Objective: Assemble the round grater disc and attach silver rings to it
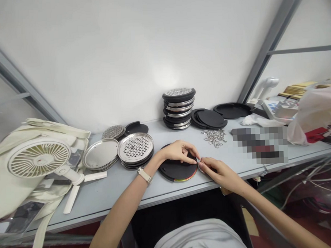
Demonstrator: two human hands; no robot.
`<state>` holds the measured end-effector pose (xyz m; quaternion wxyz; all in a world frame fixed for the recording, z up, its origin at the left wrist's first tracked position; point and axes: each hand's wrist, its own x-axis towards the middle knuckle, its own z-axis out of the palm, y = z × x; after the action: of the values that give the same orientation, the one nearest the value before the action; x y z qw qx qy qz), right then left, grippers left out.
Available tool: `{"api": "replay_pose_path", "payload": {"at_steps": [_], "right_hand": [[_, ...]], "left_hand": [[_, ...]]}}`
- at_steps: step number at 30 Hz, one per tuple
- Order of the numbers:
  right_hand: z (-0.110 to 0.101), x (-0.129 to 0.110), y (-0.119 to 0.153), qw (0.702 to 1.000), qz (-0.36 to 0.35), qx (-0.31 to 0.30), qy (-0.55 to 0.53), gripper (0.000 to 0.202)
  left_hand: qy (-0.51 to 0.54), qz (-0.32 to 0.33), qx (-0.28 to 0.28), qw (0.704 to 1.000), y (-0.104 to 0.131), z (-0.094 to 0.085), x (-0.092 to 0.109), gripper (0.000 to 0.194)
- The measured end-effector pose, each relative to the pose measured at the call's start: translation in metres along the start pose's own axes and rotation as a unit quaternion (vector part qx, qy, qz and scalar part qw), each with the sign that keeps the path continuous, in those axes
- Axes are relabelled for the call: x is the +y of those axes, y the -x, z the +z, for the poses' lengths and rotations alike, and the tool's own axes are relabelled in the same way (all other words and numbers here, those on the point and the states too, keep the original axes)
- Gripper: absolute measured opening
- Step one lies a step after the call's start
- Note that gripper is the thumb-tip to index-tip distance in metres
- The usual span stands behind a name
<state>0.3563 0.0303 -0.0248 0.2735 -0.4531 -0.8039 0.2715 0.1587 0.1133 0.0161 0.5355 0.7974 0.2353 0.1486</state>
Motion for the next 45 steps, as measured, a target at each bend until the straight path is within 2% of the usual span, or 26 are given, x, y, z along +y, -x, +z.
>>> {"api": "replay_pose_path", "payload": {"at_steps": [11,18,45], "right_hand": [[-0.0007,0.0031,0.0018,0.999,0.015,0.014,-0.031,0.036],[-0.0016,0.0,0.0003,1.0,0.002,0.001,-0.029,0.035],[-0.0031,-0.0016,-0.0001,1.0,-0.009,-0.008,0.014,0.036]], "left_hand": [[0.002,-0.005,-0.013,1.0,-0.0003,0.0008,0.0018,0.031],[0.012,0.022,-0.027,0.999,-0.0022,0.0018,-0.0021,0.028],[0.009,0.012,-0.029,0.999,-0.0004,0.0007,0.0009,0.029]]}}
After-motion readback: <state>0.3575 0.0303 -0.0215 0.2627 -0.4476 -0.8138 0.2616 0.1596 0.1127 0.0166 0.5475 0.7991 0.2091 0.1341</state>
